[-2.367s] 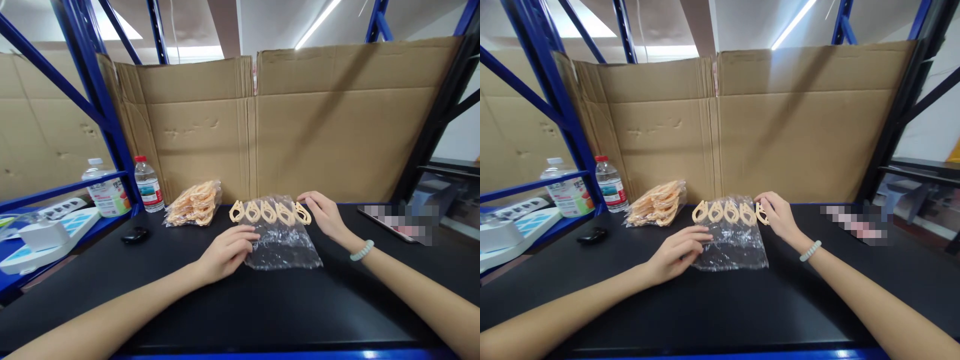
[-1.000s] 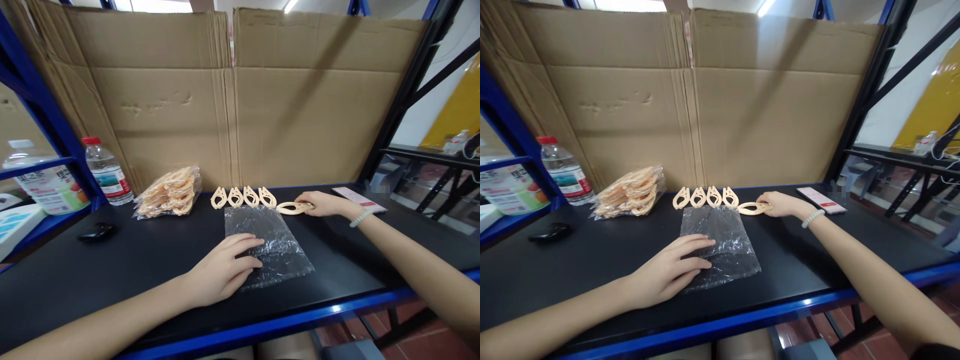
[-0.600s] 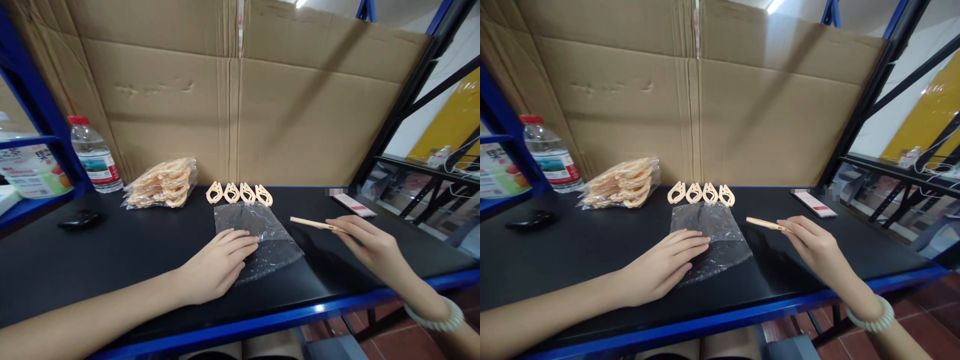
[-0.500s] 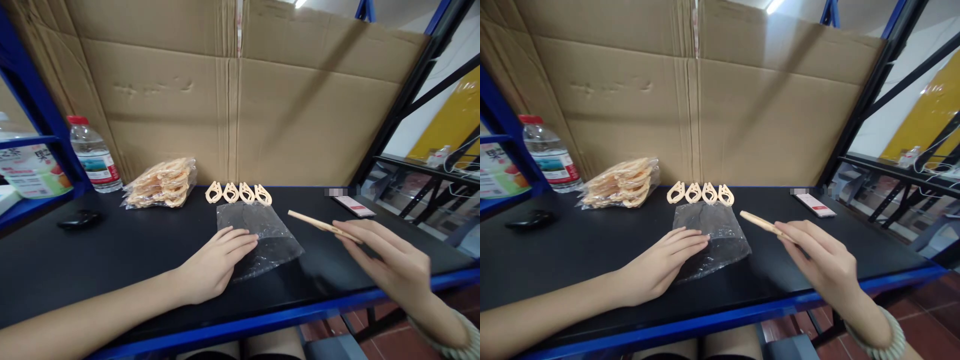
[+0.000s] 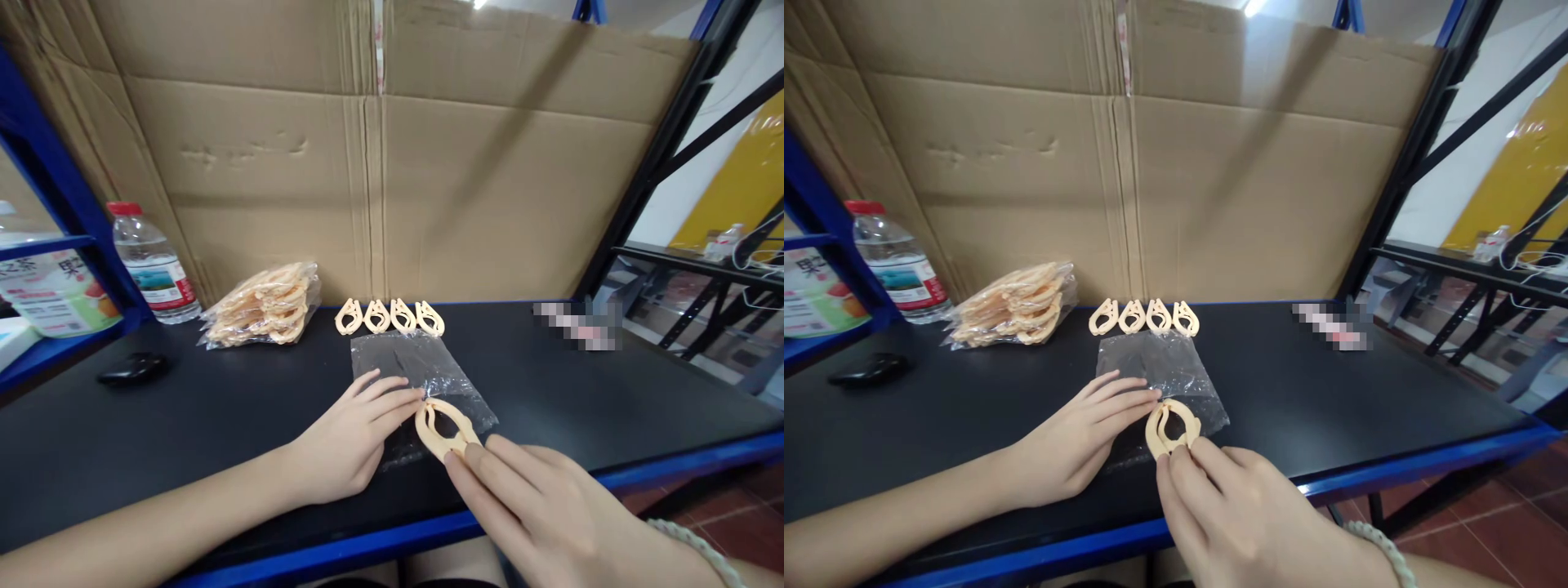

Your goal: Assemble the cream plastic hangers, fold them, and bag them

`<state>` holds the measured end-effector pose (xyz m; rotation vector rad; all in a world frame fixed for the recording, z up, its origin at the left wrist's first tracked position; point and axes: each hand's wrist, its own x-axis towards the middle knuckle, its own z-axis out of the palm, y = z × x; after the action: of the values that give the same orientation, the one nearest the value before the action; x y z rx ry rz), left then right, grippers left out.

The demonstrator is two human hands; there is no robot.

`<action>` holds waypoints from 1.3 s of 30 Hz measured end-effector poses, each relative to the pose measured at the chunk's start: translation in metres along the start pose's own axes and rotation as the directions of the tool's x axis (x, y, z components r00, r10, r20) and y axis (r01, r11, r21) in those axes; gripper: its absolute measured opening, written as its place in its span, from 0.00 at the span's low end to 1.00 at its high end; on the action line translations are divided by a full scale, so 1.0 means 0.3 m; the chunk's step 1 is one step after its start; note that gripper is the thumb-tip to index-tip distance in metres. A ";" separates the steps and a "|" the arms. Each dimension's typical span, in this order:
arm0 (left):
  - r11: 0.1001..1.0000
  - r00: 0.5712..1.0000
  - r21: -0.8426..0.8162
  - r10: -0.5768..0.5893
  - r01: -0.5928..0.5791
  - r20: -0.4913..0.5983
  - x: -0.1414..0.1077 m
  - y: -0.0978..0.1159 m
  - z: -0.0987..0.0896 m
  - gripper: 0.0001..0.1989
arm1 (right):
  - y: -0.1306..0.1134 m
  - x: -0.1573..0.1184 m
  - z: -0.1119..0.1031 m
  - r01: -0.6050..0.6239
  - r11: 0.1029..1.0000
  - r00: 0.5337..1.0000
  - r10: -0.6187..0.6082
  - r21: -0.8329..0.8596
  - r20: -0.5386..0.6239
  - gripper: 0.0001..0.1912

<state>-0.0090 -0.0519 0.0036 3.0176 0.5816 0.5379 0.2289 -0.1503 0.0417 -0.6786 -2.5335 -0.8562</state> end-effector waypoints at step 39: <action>0.997 1.000 -0.076 -0.005 0.007 0.029 0.027 0.018 -0.034 0.35 | 0.427 0.156 0.195 -0.316 0.949 0.938 0.314 -0.011 0.146 0.14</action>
<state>-0.0037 -0.0543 0.0163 2.9462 0.5557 0.5026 0.2500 -0.0084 0.0798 -1.1440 -2.4551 -0.6986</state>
